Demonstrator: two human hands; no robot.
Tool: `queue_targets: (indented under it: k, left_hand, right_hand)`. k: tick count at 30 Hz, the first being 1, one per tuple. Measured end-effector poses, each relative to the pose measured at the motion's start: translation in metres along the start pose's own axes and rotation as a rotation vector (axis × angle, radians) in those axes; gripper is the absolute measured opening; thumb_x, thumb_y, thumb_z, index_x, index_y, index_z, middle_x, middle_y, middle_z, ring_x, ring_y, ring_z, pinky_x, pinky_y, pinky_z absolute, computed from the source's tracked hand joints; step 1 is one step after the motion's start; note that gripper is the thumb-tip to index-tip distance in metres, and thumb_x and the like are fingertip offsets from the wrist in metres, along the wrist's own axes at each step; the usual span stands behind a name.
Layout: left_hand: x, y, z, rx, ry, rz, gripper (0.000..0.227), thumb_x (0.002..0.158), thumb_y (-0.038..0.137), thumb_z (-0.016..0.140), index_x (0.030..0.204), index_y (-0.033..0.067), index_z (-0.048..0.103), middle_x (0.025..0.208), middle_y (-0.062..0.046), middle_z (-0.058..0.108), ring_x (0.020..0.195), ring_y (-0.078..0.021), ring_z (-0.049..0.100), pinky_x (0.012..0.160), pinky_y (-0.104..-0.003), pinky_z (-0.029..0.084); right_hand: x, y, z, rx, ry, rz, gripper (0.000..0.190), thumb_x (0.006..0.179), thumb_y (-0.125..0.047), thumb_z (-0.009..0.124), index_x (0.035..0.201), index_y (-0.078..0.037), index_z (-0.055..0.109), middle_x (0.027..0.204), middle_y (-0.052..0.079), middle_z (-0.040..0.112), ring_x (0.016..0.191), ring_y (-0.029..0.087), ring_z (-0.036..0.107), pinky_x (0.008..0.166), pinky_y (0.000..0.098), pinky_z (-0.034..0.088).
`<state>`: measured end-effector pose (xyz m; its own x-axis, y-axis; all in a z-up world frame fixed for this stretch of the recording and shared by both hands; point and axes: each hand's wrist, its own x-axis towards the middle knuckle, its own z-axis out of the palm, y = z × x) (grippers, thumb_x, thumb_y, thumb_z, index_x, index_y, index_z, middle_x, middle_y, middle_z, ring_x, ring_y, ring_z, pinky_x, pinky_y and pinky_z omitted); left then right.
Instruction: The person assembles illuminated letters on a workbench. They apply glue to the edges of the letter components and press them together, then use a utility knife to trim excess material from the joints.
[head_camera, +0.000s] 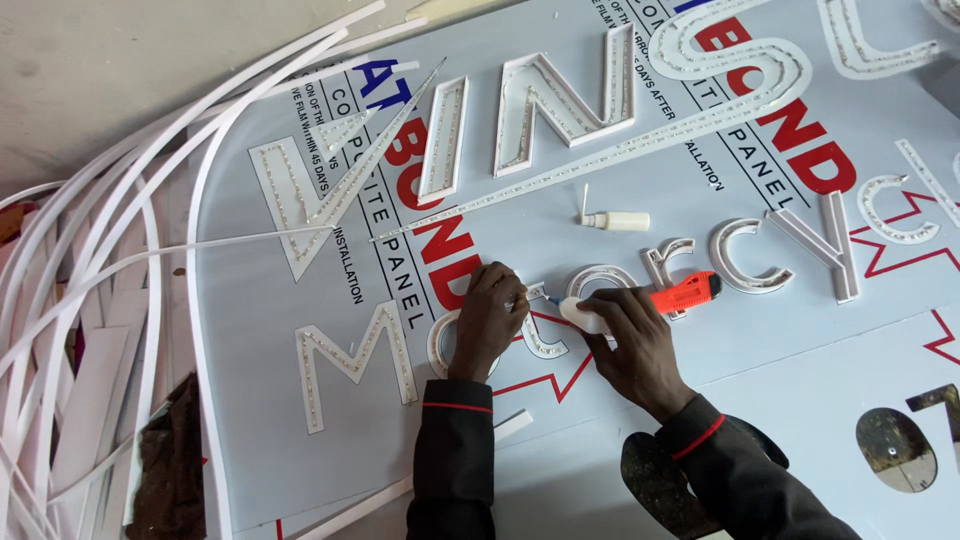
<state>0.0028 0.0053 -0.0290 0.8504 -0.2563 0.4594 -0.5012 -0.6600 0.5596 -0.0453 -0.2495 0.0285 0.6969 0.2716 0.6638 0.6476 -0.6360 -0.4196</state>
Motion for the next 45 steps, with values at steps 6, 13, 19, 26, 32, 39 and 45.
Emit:
queue_targets:
  k: [6,13,19,26,32,39,45]
  left_hand:
    - [-0.003,-0.002,0.005,-0.023,-0.030,-0.034,0.012,0.093,0.002,0.082,0.103,0.0069,0.077,0.101,-0.011,0.067,0.111,-0.0298,0.070,0.102,-0.044,0.062]
    - [-0.002,-0.007,0.007,-0.030,-0.034,-0.044,0.010,0.095,0.005,0.081,0.104,0.0085,0.078,0.102,-0.012,0.067,0.111,-0.0303,0.069,0.100,-0.045,0.061]
    - [-0.003,-0.004,0.004,-0.017,-0.034,-0.040,0.009,0.097,0.006,0.080,0.105,0.0083,0.077,0.104,-0.010,0.067,0.112,-0.0316,0.068,0.097,-0.045,0.061]
    - [-0.004,-0.007,0.002,-0.062,-0.052,0.004,0.009,0.100,0.005,0.080,0.109,0.0040,0.080,0.104,-0.018,0.069,0.110,-0.0340,0.068,0.095,-0.047,0.061]
    - [-0.004,-0.007,0.001,-0.052,-0.046,0.026,0.010,0.101,0.004,0.081,0.110,0.0007,0.079,0.103,-0.020,0.069,0.107,-0.0358,0.068,0.093,-0.049,0.061]
    - [-0.008,-0.019,0.011,-0.017,-0.068,-0.019,0.009,0.104,0.017,0.079,0.110,0.0105,0.080,0.104,-0.009,0.070,0.113,-0.0262,0.068,0.101,-0.041,0.061]
    - [-0.005,-0.013,0.007,-0.021,-0.063,-0.013,0.007,0.103,0.013,0.080,0.109,0.0083,0.080,0.104,-0.013,0.071,0.112,-0.0294,0.070,0.100,-0.043,0.062]
  right_hand:
    - [-0.007,0.009,0.008,0.000,-0.020,0.014,0.039,0.084,0.003,0.089,0.121,-0.008,0.083,0.107,0.018,0.078,0.095,0.041,0.072,0.066,0.0470,0.059]
    - [-0.013,0.022,0.014,-0.002,-0.035,-0.014,0.041,0.082,0.002,0.088,0.121,-0.011,0.084,0.109,0.016,0.078,0.097,0.038,0.069,0.067,0.0445,0.058]
    - [-0.011,0.021,0.013,-0.001,-0.050,-0.022,0.041,0.082,0.003,0.088,0.121,-0.008,0.082,0.110,0.019,0.078,0.100,0.042,0.070,0.069,0.0466,0.057]
    - [-0.010,0.017,0.016,0.087,-0.011,-0.003,0.041,0.081,0.005,0.086,0.120,-0.009,0.083,0.109,0.016,0.079,0.097,0.038,0.069,0.068,0.0454,0.057]
    - [-0.011,0.012,0.019,0.101,-0.015,-0.017,0.042,0.080,0.007,0.086,0.119,-0.009,0.083,0.108,0.016,0.078,0.096,0.037,0.069,0.069,0.0455,0.058]
    - [-0.009,0.008,0.018,0.085,-0.037,-0.055,0.042,0.079,0.006,0.086,0.118,-0.009,0.082,0.109,0.015,0.078,0.097,0.037,0.068,0.072,0.0451,0.057]
    - [-0.013,0.009,0.023,0.115,-0.038,-0.046,0.043,0.078,0.006,0.085,0.118,-0.010,0.082,0.111,0.015,0.079,0.098,0.037,0.069,0.073,0.0467,0.057]
